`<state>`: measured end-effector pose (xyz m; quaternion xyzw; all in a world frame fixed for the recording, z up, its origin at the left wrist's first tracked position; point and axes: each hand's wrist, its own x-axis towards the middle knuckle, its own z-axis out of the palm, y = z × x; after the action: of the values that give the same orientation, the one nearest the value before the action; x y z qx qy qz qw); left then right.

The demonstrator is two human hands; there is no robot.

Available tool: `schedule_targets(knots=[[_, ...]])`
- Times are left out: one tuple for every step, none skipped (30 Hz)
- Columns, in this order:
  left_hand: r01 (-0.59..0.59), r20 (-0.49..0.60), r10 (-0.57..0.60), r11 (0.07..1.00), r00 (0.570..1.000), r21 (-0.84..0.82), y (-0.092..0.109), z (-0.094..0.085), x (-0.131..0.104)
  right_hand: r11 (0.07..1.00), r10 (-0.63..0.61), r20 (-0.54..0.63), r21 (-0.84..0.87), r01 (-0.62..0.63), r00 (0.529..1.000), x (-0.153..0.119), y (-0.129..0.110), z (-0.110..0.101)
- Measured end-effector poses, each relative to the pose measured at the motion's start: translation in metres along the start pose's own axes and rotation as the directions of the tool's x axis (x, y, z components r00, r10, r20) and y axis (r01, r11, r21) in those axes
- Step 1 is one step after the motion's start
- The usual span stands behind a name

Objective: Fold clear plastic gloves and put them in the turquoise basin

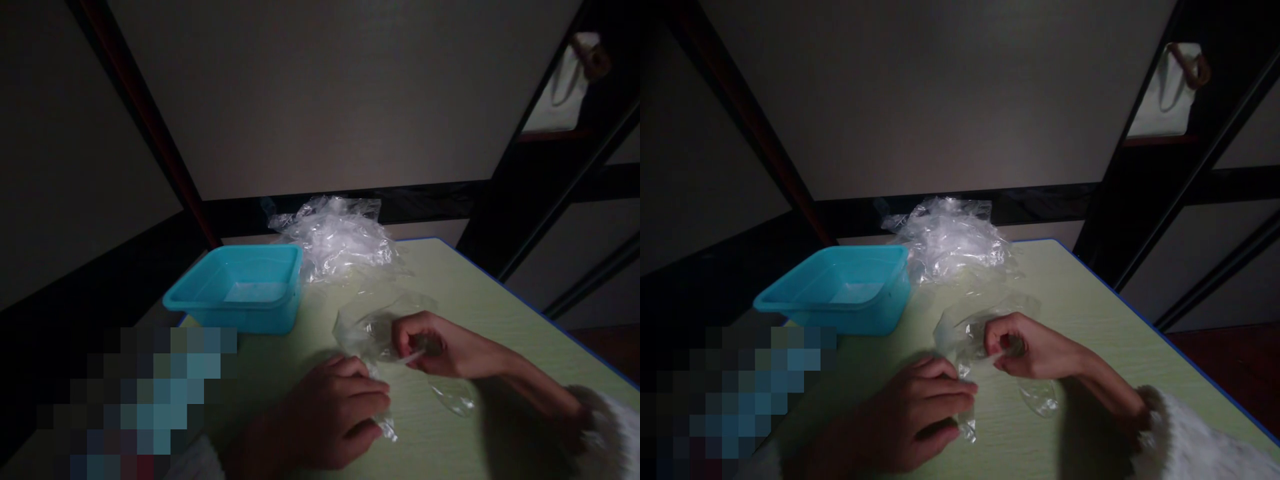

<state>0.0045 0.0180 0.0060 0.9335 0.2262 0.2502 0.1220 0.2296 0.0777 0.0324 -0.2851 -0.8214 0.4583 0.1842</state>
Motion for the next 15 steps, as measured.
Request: schedule_targets(knots=[[0.003,0.011,-0.003,1.0,1.0,0.014,-0.001,-0.001,-0.001,1.0,0.014,0.056,0.003,-0.015,0.998,-0.001,-0.001,0.0],[0.008,0.001,-0.008,1.0,1.0,0.021,-0.002,-0.001,-0.001,0.999,0.03,0.113,0.009,-0.031,0.993,-0.002,-0.001,0.001],[0.015,-0.023,-0.015,1.0,1.0,0.021,-0.004,-0.001,-0.002,0.998,0.049,0.169,0.022,-0.054,0.984,-0.003,-0.002,0.001],[0.028,-0.063,-0.027,0.999,0.998,0.017,-0.006,-0.001,-0.003,0.996,0.07,0.223,0.038,-0.081,0.972,-0.004,-0.003,0.001],[0.048,-0.116,-0.046,0.999,0.992,0.013,-0.007,-0.001,-0.004,0.993,0.088,0.269,0.055,-0.106,0.959,-0.005,-0.004,0.001],[0.074,-0.172,-0.071,0.997,0.982,0.011,-0.009,-0.001,-0.004,0.989,0.096,0.301,0.076,-0.124,0.949,-0.006,-0.004,0.0],[0.106,-0.225,-0.1,0.994,0.969,0.014,-0.009,0.0,-0.004,0.987,0.097,0.311,0.091,-0.132,0.945,-0.006,-0.004,0.0],[0.139,-0.271,-0.129,0.99,0.954,0.018,-0.01,0.001,-0.004,0.987,0.095,0.289,0.096,-0.128,0.953,-0.005,-0.004,0.0],[0.174,-0.313,-0.158,0.985,0.937,0.024,-0.01,0.001,-0.003,0.99,0.088,0.234,0.09,-0.112,0.968,-0.004,-0.004,0.001],[0.212,-0.341,-0.19,0.977,0.921,0.029,-0.009,0.002,-0.002,0.993,0.073,0.156,0.076,-0.086,0.985,-0.002,-0.003,0.002],[0.25,-0.353,-0.223,0.968,0.908,0.032,-0.008,0.004,-0.001,0.997,0.05,0.071,0.053,-0.054,0.996,0.0,-0.002,0.004],[0.287,-0.355,-0.258,0.957,0.899,0.032,-0.006,0.005,0.0,1.0,0.02,-0.006,0.018,-0.02,1.0,0.002,-0.001,0.006],[0.319,-0.343,-0.291,0.947,0.893,0.029,-0.004,0.006,0.001,1.0,-0.016,-0.06,-0.022,0.015,0.998,0.005,-0.001,0.008],[0.346,-0.32,-0.32,0.938,0.892,0.028,-0.002,0.007,0.002,0.997,-0.057,-0.083,-0.063,0.052,0.995,0.007,-0.001,0.01],[0.366,-0.285,-0.344,0.93,0.895,0.026,-0.001,0.009,0.003,0.991,-0.094,-0.079,-0.105,0.085,0.992,0.008,-0.002,0.012]])
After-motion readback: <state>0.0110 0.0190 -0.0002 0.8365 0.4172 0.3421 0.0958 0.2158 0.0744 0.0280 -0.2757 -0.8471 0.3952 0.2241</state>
